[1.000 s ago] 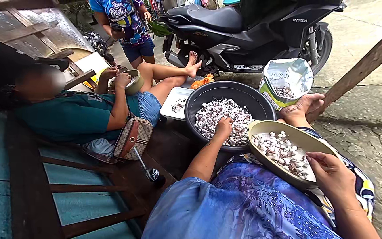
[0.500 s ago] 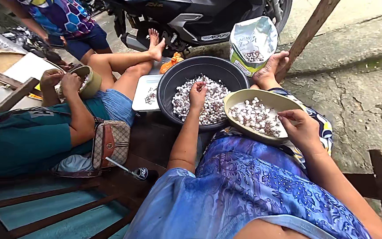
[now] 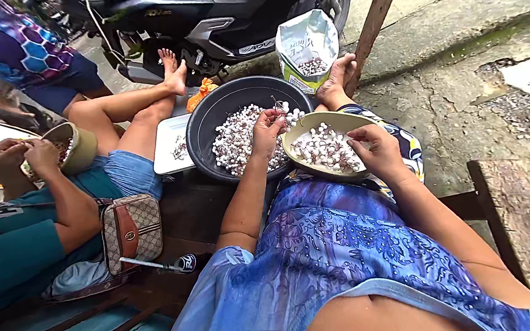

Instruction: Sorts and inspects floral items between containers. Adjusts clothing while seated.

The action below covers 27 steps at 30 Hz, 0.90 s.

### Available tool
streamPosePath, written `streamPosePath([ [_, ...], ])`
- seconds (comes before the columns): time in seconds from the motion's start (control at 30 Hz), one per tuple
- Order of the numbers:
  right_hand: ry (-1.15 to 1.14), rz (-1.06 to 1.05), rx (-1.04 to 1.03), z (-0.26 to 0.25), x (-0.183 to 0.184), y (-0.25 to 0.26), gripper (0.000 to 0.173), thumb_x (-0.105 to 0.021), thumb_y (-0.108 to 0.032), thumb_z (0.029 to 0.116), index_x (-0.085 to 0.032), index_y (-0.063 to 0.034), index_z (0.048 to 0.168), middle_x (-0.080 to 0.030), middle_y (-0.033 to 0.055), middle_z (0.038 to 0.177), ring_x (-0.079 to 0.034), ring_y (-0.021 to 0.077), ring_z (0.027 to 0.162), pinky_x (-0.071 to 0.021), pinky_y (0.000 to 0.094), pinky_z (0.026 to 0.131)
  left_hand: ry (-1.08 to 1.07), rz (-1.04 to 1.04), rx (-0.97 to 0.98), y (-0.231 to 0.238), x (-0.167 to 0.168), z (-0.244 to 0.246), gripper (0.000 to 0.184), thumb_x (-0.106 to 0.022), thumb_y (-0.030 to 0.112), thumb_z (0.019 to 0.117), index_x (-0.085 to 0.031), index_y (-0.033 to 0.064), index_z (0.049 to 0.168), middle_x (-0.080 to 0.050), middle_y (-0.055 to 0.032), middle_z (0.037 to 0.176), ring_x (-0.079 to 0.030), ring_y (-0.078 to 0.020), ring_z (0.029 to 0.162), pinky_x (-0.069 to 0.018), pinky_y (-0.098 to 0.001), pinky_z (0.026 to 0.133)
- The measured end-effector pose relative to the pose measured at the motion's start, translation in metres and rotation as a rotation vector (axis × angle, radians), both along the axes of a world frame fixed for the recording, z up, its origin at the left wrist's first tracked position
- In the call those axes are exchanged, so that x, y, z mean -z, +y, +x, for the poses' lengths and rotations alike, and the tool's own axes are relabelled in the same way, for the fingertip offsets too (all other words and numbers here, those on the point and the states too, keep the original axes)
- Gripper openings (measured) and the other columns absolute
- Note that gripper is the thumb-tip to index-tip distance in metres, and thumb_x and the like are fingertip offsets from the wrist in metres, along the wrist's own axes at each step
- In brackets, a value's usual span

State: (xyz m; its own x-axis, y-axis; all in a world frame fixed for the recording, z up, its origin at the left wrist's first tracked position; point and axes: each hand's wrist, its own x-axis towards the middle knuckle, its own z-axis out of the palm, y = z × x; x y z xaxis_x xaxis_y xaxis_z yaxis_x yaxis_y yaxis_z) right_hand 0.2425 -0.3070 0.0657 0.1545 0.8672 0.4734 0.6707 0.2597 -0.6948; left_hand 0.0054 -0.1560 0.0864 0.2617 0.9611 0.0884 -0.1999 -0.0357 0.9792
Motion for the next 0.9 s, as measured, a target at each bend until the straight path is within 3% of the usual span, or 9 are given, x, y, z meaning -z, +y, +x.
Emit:
streamPosePath([
  [0.2, 0.065, -0.043, -0.086, -0.014, -0.010, 0.009, 0.041, -0.074, -0.014, 0.0932, -0.061, 0.0023, 0.128, -0.066, 0.0199, 0.118, -0.070, 0.0247, 0.091, -0.0600, 0.0399, 0.084, -0.047, -0.029, 0.310, -0.036, 0.003, 0.040, 0.020, -0.056, -0.006, 0.0970, -0.055, 0.0068, 0.112, -0.067, -0.0024, 0.102, -0.067, -0.0105, 0.082, -0.0598, -0.0298, 0.077],
  [0.33, 0.042, 0.068, -0.013, -0.011, -0.003, 0.012, 0.016, -0.067, -0.005, 0.0943, -0.069, 0.0031, 0.108, -0.068, 0.0164, 0.098, -0.068, 0.0203, 0.081, -0.0588, 0.0340, 0.078, -0.044, -0.014, 0.377, -0.044, 0.008, 0.051, 0.020, -0.056, -0.009, 0.0957, -0.057, 0.0068, 0.109, -0.067, -0.0013, 0.098, -0.068, -0.0101, 0.079, -0.0607, -0.0296, 0.075],
  [0.5, 0.007, 0.063, 0.103, -0.003, -0.006, 0.009, 0.012, -0.064, -0.005, 0.0957, -0.071, 0.0018, 0.103, -0.069, 0.0160, 0.098, -0.069, 0.0213, 0.084, -0.0586, 0.0350, 0.080, 0.026, -0.040, 0.331, -0.041, 0.010, 0.048, 0.019, -0.056, -0.008, 0.0972, -0.055, 0.0060, 0.110, -0.066, -0.0022, 0.100, -0.067, -0.0081, 0.078, -0.0593, -0.0263, 0.073],
  [0.57, -0.037, 0.042, 0.145, 0.001, -0.005, 0.009, 0.013, -0.063, -0.006, 0.0969, -0.072, 0.0005, 0.103, -0.069, 0.0165, 0.100, -0.069, 0.0248, 0.088, -0.0587, 0.0392, 0.083, 0.025, -0.061, 0.324, -0.040, 0.011, 0.045, 0.019, -0.055, -0.008, 0.0977, -0.055, 0.0064, 0.110, -0.066, -0.0023, 0.099, -0.067, -0.0086, 0.077, -0.0594, -0.0263, 0.073],
  [0.63, -0.078, -0.019, 0.164, 0.004, -0.004, 0.009, 0.013, -0.065, -0.009, 0.0964, -0.074, -0.0031, 0.105, -0.070, 0.0176, 0.106, -0.068, 0.0327, 0.101, -0.0552, 0.0491, 0.090, 0.039, -0.075, 0.329, -0.039, 0.011, 0.044, 0.019, -0.055, -0.007, 0.0980, -0.055, 0.0060, 0.112, -0.067, -0.0030, 0.100, -0.067, -0.0087, 0.077, -0.0591, -0.0261, 0.072],
  [0.73, -0.037, -0.087, 0.131, 0.006, -0.006, 0.009, 0.019, -0.067, -0.012, 0.0961, -0.073, -0.0044, 0.112, -0.066, 0.0202, 0.119, -0.062, 0.0388, 0.116, -0.0488, 0.0555, 0.100, 0.129, -0.030, 0.382, -0.041, 0.011, 0.043, 0.018, -0.057, -0.005, 0.0981, -0.057, 0.0027, 0.115, -0.067, -0.0037, 0.101, -0.067, -0.0085, 0.078, -0.0589, -0.0264, 0.073],
  [0.9, 0.136, -0.067, -0.059, -0.004, -0.008, 0.010, 0.044, -0.068, -0.016, 0.0970, -0.059, 0.0003, 0.136, -0.065, 0.0191, 0.129, -0.069, 0.0241, 0.102, -0.0578, 0.0380, 0.088, 0.300, 0.158, 0.595, -0.047, 0.016, 0.044, 0.018, -0.060, -0.002, 0.0959, -0.063, -0.0019, 0.113, -0.069, -0.0053, 0.108, -0.066, -0.0058, 0.079, -0.0580, -0.0258, 0.073],
])
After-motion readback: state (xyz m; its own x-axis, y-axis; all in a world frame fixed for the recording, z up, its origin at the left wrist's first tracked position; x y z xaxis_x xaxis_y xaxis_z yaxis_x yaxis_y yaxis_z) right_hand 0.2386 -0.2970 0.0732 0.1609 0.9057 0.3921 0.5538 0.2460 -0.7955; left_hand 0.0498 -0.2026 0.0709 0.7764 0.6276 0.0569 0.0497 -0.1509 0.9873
